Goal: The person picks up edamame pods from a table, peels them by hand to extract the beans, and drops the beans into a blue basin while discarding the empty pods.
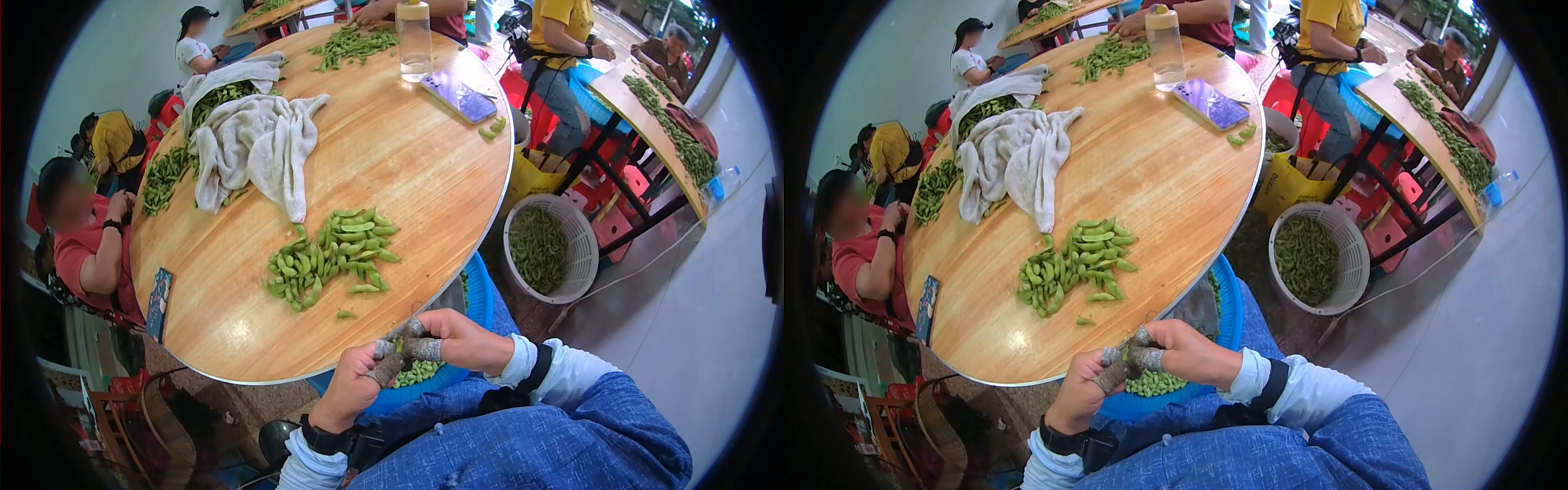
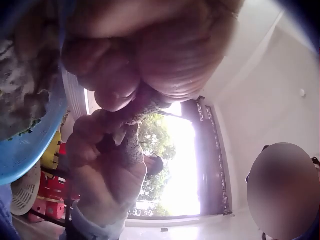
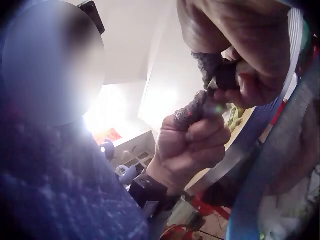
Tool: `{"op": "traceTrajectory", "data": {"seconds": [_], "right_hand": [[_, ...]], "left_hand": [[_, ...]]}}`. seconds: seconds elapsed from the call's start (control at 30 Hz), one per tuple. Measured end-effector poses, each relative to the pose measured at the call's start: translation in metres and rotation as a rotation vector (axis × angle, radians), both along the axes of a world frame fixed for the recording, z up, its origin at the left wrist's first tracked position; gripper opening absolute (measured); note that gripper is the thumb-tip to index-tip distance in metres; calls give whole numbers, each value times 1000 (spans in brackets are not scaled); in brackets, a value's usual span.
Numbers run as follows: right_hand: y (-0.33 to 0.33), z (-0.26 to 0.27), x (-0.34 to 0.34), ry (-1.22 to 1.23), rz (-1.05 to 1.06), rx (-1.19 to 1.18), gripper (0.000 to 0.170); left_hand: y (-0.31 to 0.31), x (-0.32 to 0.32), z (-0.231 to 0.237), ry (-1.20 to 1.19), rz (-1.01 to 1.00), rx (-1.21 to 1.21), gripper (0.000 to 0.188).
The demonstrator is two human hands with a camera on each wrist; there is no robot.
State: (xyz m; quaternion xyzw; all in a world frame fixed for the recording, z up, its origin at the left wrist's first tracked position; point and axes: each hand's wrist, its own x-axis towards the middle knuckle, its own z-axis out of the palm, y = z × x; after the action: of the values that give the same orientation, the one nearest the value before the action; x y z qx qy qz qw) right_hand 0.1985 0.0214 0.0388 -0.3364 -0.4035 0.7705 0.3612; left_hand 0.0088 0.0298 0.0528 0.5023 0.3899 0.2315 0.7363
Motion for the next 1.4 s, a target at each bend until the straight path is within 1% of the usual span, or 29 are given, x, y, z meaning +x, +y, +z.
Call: {"op": "traceTrajectory", "data": {"seconds": [0.03,0.13,0.23,0.27,0.33,0.43,0.53,0.57,0.63,0.67,0.73,0.77,0.83,0.87,0.93,0.97,1.03,1.13,1.23,1.33,1.4], "right_hand": [[0,-1,-2,6,0,-6,14],[2,-4,0,-14,-30,37,13],[2,-2,1,-95,-107,140,13],[3,-1,0,-128,-138,180,13],[3,-2,-1,-89,-95,142,13],[2,-1,-1,18,-79,107,14],[1,-1,-7,109,-101,133,15],[1,-1,-8,132,-110,154,15],[4,-7,-7,64,-115,323,15],[5,-9,-6,31,-118,406,15],[11,1,-1,-189,-95,678,15],[14,4,2,-300,-82,813,15],[18,4,3,-315,-80,810,15],[19,4,4,-323,-80,809,16],[16,0,1,-155,-99,540,15],[16,-1,0,-72,-107,404,15],[15,2,3,-55,-95,294,15],[11,13,2,17,-79,171,15],[9,8,-1,78,-29,111,16],[9,10,-1,76,3,85,18],[9,14,1,59,17,57,18]], "left_hand": [[0,1,1,-4,-4,-16,19],[-3,6,-4,23,55,102,19],[-11,10,-10,375,117,589,18],[-11,11,-6,496,95,745,18],[-10,11,4,738,48,1055,18],[-11,9,-14,619,134,1138,18],[-13,16,-18,348,316,1013,13],[-14,16,-19,278,344,854,11],[-18,14,-20,140,393,536,9],[-19,13,-22,5,418,348,9],[-18,11,-26,-263,455,-32,12],[-18,11,-23,-337,434,-141,12],[-15,12,-15,-482,383,-359,13],[-14,10,-18,-534,342,-392,12],[-11,8,-23,-637,264,-453,9],[-12,7,-21,-496,253,-361,9],[-12,9,-6,-211,229,-183,8],[-10,13,-16,74,216,532,8],[-8,9,-5,335,167,667,14],[-5,9,-2,471,121,924,17],[-3,7,0,526,72,982,19]]}}
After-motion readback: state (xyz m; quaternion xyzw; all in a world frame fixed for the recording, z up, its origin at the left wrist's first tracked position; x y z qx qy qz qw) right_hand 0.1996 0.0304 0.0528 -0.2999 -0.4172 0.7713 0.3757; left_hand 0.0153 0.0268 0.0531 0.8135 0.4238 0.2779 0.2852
